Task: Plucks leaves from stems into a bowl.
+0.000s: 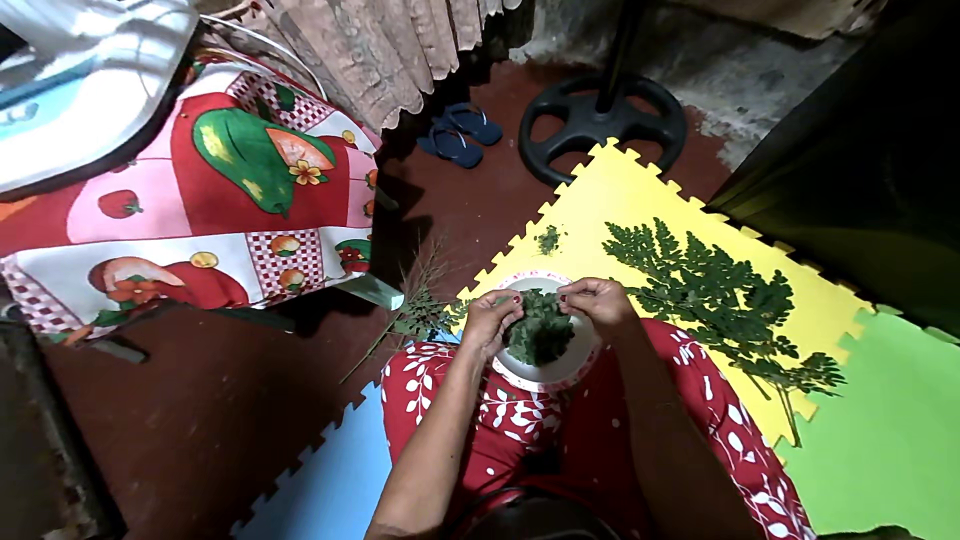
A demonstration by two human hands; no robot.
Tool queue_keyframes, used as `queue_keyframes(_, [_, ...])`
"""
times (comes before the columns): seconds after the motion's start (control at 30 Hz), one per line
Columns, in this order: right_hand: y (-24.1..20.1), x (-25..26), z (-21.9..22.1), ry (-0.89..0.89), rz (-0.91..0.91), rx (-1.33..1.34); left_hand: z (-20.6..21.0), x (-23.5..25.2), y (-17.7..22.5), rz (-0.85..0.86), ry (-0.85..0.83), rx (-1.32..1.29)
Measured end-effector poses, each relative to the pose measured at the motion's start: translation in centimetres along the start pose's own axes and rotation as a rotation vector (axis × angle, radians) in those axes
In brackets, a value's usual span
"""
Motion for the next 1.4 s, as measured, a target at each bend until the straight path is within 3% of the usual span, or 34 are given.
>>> queue_keyframes(0.07, [0.0, 0.2, -0.7, 0.021, 0.021, 0.022, -0.6, 0.3, -0.2, 0.006, -0.038, 0.101])
queue_keyframes(0.2, [0.4, 0.4, 0.3, -0.023, 0.064, 0.022, 1.1, 0.5, -1.6, 0.051, -0.388, 0.796])
queue_keyframes(0.27, [0.6, 0.5, 0.4, -0.028, 0.081, 0.028, 2.0, 0.4, -1.6, 0.056, -0.474, 0.914])
queue_keyframes(0.5, [0.8, 0.7, 1.9, -0.074, 0.041, 0.056, 3.4, 0.2, 1.0, 0.174, -0.178, 0.331])
queue_keyframes(0.67, [0.5, 0.4, 1.6, -0.094, 0.030, 0.066, 3.1, 0.0, 0.4, 0.082, -0.114, 0.135])
queue_keyframes(0.97, [0.4, 0.5, 0.1, -0.019, 0.054, 0.051, 0.4, 0.2, 0.2, 0.039, -0.025, 0.093])
queue_keyframes(1.13, [0.5, 0.7, 0.8, -0.025, 0.075, 0.044, 0.9, 0.4, -0.4, 0.065, -0.307, 0.574])
queue_keyframes(1.4, [0.9, 0.9, 2.0, -0.096, 0.027, 0.010, 3.1, 0.5, -0.4, 0.065, -0.140, 0.082])
Point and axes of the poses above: each hand's wrist, its own x-axis towards the middle knuckle, its own z-axis out of the palm, y = z × x, the point moved 8 cm from there along x, towards the middle knuckle, and after that the axes turned 8 degrees about z, right-handed, at the moved point
